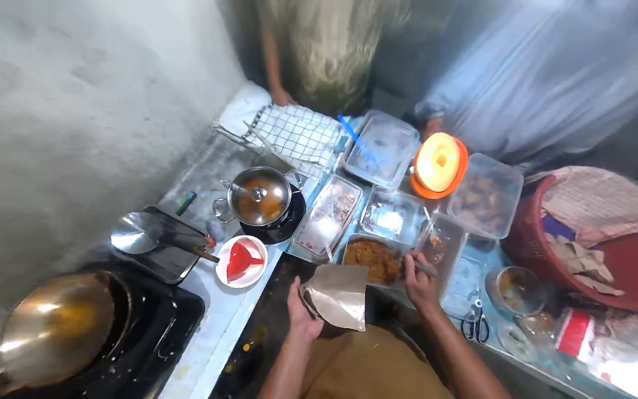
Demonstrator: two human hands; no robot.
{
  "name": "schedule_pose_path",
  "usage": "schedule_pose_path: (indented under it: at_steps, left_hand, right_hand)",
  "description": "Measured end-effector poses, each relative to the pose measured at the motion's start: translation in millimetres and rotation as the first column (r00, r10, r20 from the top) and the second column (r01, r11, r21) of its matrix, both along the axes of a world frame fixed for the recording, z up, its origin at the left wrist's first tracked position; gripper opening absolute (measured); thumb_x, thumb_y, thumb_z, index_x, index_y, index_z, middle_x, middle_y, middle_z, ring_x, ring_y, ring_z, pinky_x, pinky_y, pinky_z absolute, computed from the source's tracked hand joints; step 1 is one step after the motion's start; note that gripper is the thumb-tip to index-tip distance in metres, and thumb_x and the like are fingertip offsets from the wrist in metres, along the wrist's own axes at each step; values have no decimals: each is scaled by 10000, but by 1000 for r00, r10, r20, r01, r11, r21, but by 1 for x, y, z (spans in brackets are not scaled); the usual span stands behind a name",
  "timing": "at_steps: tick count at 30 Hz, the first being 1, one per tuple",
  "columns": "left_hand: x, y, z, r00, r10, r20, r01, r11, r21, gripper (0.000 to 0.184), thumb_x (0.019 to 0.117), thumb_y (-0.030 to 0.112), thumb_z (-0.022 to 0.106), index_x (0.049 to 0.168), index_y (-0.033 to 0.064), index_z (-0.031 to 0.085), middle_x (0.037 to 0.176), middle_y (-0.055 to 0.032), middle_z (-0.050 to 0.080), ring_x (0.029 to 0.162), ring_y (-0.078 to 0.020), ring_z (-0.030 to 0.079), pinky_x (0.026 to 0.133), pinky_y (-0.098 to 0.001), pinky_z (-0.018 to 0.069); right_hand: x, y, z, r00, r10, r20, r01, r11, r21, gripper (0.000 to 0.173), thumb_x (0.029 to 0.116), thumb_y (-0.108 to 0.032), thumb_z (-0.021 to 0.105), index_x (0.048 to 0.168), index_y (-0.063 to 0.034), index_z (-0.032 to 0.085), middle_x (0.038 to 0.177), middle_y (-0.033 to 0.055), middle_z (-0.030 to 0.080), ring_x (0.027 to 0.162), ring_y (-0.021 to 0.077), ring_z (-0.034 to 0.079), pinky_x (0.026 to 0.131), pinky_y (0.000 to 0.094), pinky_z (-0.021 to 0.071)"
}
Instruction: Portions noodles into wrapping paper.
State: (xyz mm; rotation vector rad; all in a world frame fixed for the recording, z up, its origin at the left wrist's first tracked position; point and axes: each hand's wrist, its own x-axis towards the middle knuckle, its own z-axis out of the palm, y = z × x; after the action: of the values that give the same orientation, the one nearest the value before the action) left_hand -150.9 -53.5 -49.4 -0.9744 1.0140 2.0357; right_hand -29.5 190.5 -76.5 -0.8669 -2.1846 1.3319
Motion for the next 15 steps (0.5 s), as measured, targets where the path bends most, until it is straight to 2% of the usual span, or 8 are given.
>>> schedule_pose_path:
  at_steps: [2, 3, 6, 8, 11, 13, 15]
  left_hand:
    - [-4, 5, 0, 999, -46, -3, 46, 998, -40, 533, 1056, 517, 342, 1168, 76, 620, 1024, -140, 710, 944, -274, 706, 791, -524, 590]
    - [-5, 7, 0, 998, -67, 1, 67, 996, -58, 523, 1055, 509, 344, 1156, 76, 619, 1010, -139, 709, 931, -269, 706, 782, -516, 590]
    - [-10, 10, -2, 993, -114, 23, 115, 991, -69, 490, 1055, 487, 360, 1137, 78, 618, 994, -132, 707, 917, -258, 704, 770, -502, 590]
    - [-11, 11, -3, 989, -142, 36, 144, 987, -72, 479, 1055, 480, 363, 1122, 81, 620, 978, -127, 707, 902, -253, 705, 756, -496, 591]
    - [-10, 12, -3, 980, -197, 31, 198, 979, -44, 464, 1058, 464, 367, 1086, 81, 629, 951, -125, 708, 883, -248, 707, 748, -480, 594]
    - [-7, 14, -3, 971, -238, 19, 239, 971, -6, 478, 1064, 451, 352, 1080, 70, 641, 945, -132, 718, 874, -250, 717, 745, -463, 603]
    - [-5, 13, -5, 962, -272, 1, 271, 962, 40, 529, 1074, 433, 312, 1180, 42, 651, 1055, -157, 732, 954, -262, 719, 800, -455, 599]
  right_hand:
    - [-5, -2, 1, 995, -11, 100, 13, 1000, -19, 326, 1075, -236, 479, 1249, -39, 671, 1005, 59, 720, 762, 107, 689, 717, 314, 615]
    - [-6, -1, 3, 991, -14, 134, 20, 999, -43, 307, 1065, -234, 511, 1251, -45, 667, 1008, 50, 726, 764, 99, 701, 716, 304, 626]
    - [-9, 6, 5, 991, -19, 133, 34, 993, -111, 211, 1033, -187, 601, 1146, -59, 725, 960, 30, 755, 751, 90, 724, 691, 285, 637]
    - [-10, 11, 1, 993, -41, 110, 56, 989, -136, 196, 1022, -170, 632, 1124, -57, 755, 976, 36, 754, 744, 103, 721, 682, 289, 643]
    - [-24, 11, 0, 958, -109, 264, 135, 987, -83, 307, 1069, -279, 543, 1099, -73, 769, 835, 8, 762, 670, 100, 719, 663, 313, 636]
    - [-39, 4, -3, 933, -85, 349, 145, 978, -149, 368, 1089, -312, 499, 1070, -52, 759, 821, 14, 766, 685, 115, 736, 699, 326, 648]
    - [-53, -3, -8, 916, -30, 401, 124, 970, -210, 393, 1090, -322, 496, 1010, -26, 742, 800, 25, 748, 683, 122, 728, 706, 332, 643]
